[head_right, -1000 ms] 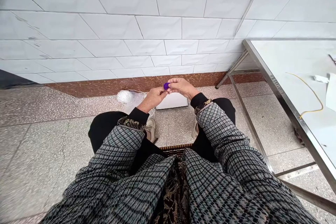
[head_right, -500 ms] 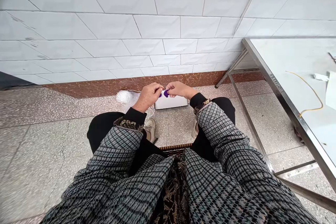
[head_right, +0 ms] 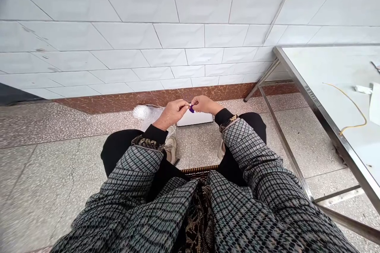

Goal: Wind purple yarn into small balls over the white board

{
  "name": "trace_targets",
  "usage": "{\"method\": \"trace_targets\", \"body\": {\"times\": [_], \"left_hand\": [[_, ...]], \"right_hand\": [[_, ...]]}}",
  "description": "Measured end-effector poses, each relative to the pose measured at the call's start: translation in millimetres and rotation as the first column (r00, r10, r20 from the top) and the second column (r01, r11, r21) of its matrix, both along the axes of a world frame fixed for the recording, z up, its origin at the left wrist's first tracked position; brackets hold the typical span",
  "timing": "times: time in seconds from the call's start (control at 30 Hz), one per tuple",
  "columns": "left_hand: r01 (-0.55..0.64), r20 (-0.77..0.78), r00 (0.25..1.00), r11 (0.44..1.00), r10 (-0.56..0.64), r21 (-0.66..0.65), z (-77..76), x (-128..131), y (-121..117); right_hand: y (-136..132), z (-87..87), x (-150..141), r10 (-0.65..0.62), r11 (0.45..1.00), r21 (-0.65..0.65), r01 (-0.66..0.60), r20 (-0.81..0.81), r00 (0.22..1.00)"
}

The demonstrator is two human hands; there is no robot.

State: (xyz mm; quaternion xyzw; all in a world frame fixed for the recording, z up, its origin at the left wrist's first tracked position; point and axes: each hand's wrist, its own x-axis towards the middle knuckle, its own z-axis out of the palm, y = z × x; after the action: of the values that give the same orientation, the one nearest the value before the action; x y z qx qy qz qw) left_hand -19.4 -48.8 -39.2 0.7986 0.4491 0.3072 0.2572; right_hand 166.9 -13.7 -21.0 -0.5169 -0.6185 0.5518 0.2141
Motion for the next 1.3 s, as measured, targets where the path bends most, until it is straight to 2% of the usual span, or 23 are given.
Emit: {"method": "trace_targets", "body": {"times": [0.07, 0.1, 0.2, 0.3, 0.37, 0.4, 0.47, 0.53, 0.6, 0.63, 0.7, 0.73, 0.8, 0.9, 0.97, 1.07, 1.1, 1.17, 1.23, 1.3], "left_hand": [[-0.07, 0.03, 0.997, 0.997, 0.07, -0.013, -2.7, -3, 4], [-0.096, 0.05, 0.994, 0.994, 0.098, -0.044, -4.3, -3, 5], [-0.111, 0.093, 0.987, 0.98, 0.127, -0.163, -9.0, 2, 4], [-0.016, 0.085, 0.996, 0.982, 0.032, -0.186, -10.2, 12, -2], [0.046, 0.043, 0.998, 0.988, -0.04, -0.147, -7.9, 16, -6], [0.069, 0.013, 0.998, 0.989, -0.068, -0.131, -5.9, 17, -7], [0.086, -0.036, 0.995, 0.991, -0.09, -0.103, -0.8, 14, -8], [0.068, -0.054, 0.996, 0.995, -0.073, -0.076, 4.5, 6, -4], [0.04, -0.041, 0.998, 0.997, -0.043, -0.067, 8.6, -5, 5], [0.017, -0.024, 1.0, 0.998, -0.019, -0.067, 9.7, -10, 11], [-0.014, 0.011, 1.0, 0.995, 0.015, -0.098, 9.8, -18, 24], [-0.021, 0.023, 0.999, 0.992, 0.024, -0.125, 8.9, -20, 30], [-0.015, 0.037, 0.999, 0.984, 0.022, -0.18, 6.0, -17, 40], [0.074, 0.056, 0.996, 0.975, -0.063, -0.208, 2.2, -5, 47], [0.165, 0.029, 0.986, 0.971, -0.162, -0.175, 2.3, 3, 47], [0.215, -0.029, 0.975, 0.973, -0.218, -0.079, 7.4, 4, 48], [0.198, -0.034, 0.979, 0.979, -0.2, -0.051, 9.9, 1, 50], [0.131, -0.007, 0.991, 0.991, -0.131, -0.02, 14.7, -8, 56], [0.062, 0.049, 0.997, 0.998, -0.06, -0.032, 17.6, -16, 64], [0.025, 0.076, 0.997, 0.996, -0.018, -0.09, 17.6, -20, 72]], "right_hand": [[-4, 6.8, 2, 0.063, 0.989, -0.122, -0.079, -0.127, 0.99], [-6, 11.0, 4, 0.056, 0.979, -0.177, -0.097, -0.223, 0.973], [-10, 21.5, 6, -0.067, 0.951, -0.297, -0.088, -0.476, 0.877], [-7, 22.5, 3, -0.219, 0.943, -0.332, 0.023, -0.566, 0.795], [-3, 18.2, -1, -0.266, 0.949, -0.291, 0.123, -0.527, 0.807], [0, 15.3, -3, -0.262, 0.956, -0.247, 0.158, -0.478, 0.838], [5, 9.8, -5, -0.215, 0.977, -0.073, 0.202, -0.279, 0.936], [8, 6.4, -4, -0.089, 0.995, 0.04, 0.093, -0.087, 0.992], [8, 6.5, -2, 0.053, 0.998, 0.025, -0.053, -0.014, 0.999], [7, 7.9, -1, 0.11, 0.994, -0.013, -0.11, -0.038, 0.993], [4, 12.7, -2, 0.14, 0.984, -0.082, -0.156, -0.173, 0.975], [3, 15.7, -3, 0.107, 0.985, -0.103, -0.139, -0.265, 0.958], [4, 21.6, -7, -0.038, 0.991, -0.133, -0.021, -0.429, 0.903], [12, 27.5, -14, -0.24, 0.969, -0.19, 0.16, -0.554, 0.797], [21, 28.0, -17, -0.328, 0.945, -0.166, 0.283, -0.521, 0.788], [32, 24.0, -17, -0.372, 0.922, 0.009, 0.387, -0.252, 0.893], [33, 22.1, -17, -0.352, 0.93, 0.061, 0.363, -0.144, 0.925], [32, 19.2, -15, -0.307, 0.948, 0.059, 0.313, -0.092, 0.947], [28, 19.2, -12, -0.216, 0.976, 0.008, 0.218, -0.1, 0.971], [26, 22.5, -10, -0.111, 0.993, -0.062, 0.101, -0.187, 0.976]]}}
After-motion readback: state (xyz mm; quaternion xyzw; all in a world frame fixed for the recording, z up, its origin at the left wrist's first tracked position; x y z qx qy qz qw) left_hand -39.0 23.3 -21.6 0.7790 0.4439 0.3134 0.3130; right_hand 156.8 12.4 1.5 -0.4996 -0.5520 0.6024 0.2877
